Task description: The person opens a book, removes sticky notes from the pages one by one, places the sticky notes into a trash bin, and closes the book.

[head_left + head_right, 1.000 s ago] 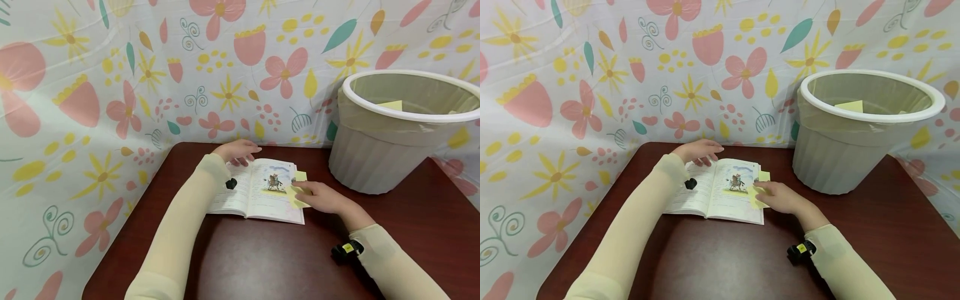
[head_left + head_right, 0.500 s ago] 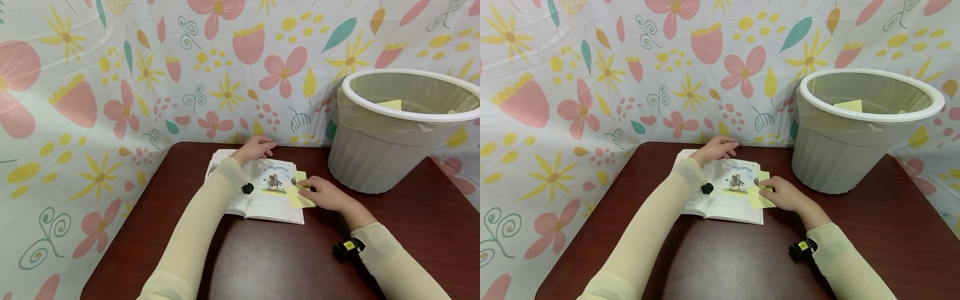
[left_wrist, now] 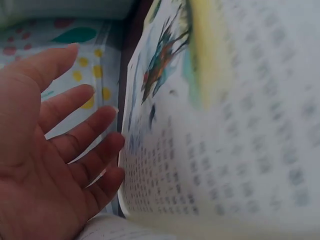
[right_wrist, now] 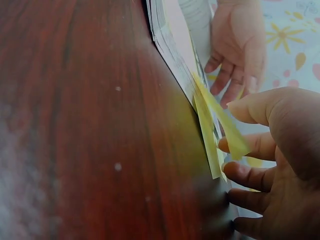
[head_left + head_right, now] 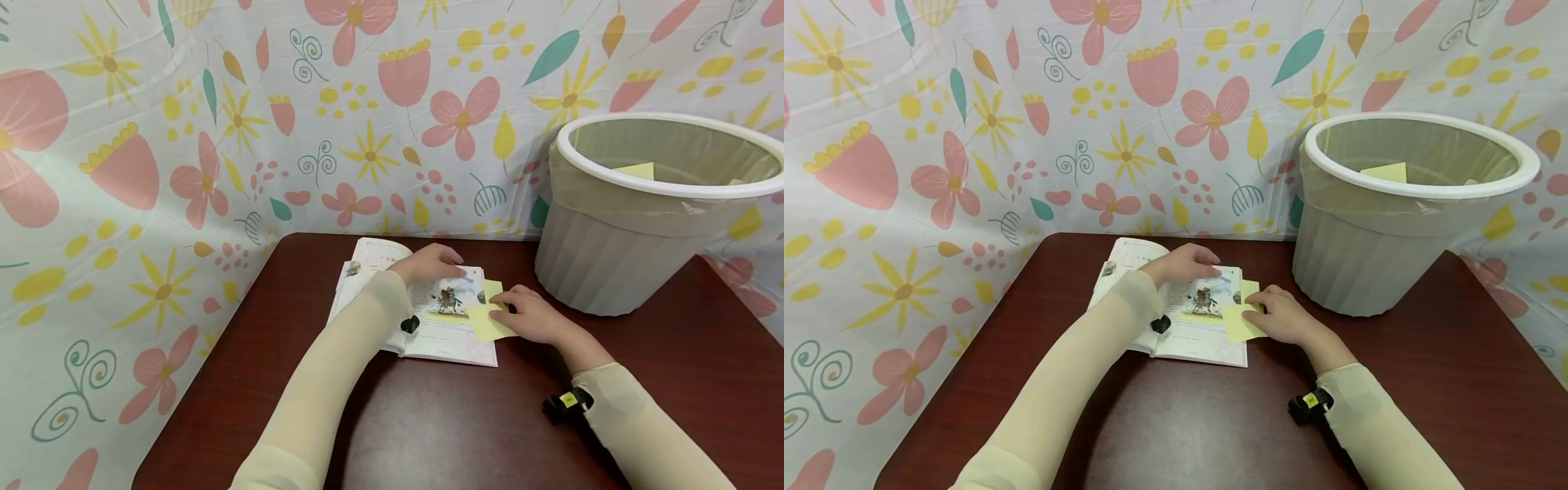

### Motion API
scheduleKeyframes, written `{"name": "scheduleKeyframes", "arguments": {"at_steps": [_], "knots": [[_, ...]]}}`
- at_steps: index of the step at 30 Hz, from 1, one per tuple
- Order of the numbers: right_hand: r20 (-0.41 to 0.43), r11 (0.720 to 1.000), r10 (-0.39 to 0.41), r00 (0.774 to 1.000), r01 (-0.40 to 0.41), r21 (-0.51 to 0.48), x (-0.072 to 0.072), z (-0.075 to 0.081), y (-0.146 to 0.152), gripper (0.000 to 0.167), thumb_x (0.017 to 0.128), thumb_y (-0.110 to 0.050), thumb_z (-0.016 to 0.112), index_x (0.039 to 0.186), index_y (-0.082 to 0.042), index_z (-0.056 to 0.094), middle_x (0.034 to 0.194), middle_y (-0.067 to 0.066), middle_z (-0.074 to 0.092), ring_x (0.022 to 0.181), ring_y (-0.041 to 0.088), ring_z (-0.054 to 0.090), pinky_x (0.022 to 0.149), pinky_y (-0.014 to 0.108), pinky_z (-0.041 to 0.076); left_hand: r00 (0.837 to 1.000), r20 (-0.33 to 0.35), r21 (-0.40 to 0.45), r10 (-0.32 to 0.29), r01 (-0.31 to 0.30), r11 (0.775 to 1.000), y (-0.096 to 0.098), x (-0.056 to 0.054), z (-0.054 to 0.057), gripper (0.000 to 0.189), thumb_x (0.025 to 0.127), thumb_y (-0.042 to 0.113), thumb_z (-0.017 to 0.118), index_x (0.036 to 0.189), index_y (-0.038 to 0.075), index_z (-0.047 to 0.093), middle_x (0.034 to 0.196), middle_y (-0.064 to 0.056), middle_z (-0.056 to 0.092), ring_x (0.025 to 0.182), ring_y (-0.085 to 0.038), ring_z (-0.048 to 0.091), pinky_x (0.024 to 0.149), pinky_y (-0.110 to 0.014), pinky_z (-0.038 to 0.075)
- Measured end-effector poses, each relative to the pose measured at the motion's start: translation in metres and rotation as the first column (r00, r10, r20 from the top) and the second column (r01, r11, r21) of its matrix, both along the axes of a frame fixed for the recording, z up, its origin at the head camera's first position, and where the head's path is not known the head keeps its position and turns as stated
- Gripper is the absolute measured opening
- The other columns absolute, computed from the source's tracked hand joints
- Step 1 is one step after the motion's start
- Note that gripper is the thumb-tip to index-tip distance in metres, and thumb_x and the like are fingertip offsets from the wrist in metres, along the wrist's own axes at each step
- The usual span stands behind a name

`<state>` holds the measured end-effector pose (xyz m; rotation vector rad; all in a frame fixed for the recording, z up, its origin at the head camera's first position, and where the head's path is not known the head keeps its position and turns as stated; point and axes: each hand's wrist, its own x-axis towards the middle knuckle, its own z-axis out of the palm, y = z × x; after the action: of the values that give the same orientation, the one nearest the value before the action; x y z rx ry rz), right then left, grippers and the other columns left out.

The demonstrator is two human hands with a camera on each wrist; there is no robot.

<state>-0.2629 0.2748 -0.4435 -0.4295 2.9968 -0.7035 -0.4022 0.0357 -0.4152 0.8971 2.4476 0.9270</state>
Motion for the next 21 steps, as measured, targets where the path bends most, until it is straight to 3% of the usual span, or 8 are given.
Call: {"name": "scheduleKeyframes", "arguments": {"at_steps": [7,14,21], "knots": [[0.004,1.0,-0.008,1.0,0.008,-0.019,-0.001,0.0,0.004,0.033,0.099,-0.023,0.065,0.128,-0.007,0.069,0.114,0.014,0.063,0.1,0.026,0.057,0.089,0.043,0.048,0.999,-0.008,-0.193,-0.053,0.05,0.98,0.009,0.014,0.002,0.056,0.095,0.047,0.071,0.146,0.027,0.058,0.151,0.01,0.055,0.14,-0.014,0.051,0.115,-0.036,0.044],[-0.005,0.998,-0.018,1.0,0.018,-0.065,-0.002,-0.001,0.005,0.029,0.1,-0.014,0.06,0.124,-0.004,0.071,0.131,0.023,0.066,0.126,0.041,0.058,0.105,0.062,0.045,0.991,-0.05,-0.333,-0.121,0.098,0.938,0.015,0.02,-0.001,0.054,0.096,0.049,0.067,0.147,0.033,0.057,0.159,0.01,0.047,0.15,-0.014,0.04,0.121,-0.036,0.038],[-0.023,0.997,-0.029,0.999,0.027,-0.078,-0.001,0.002,0.002,0.024,0.099,-0.013,0.059,0.116,-0.006,0.075,0.12,0.016,0.073,0.111,0.032,0.065,0.095,0.051,0.051,0.992,-0.043,-0.377,-0.122,0.097,0.921,0.017,0.022,-0.004,0.056,0.097,0.045,0.067,0.151,0.037,0.051,0.164,0.012,0.039,0.155,-0.014,0.034,0.123,-0.038,0.036]]}}
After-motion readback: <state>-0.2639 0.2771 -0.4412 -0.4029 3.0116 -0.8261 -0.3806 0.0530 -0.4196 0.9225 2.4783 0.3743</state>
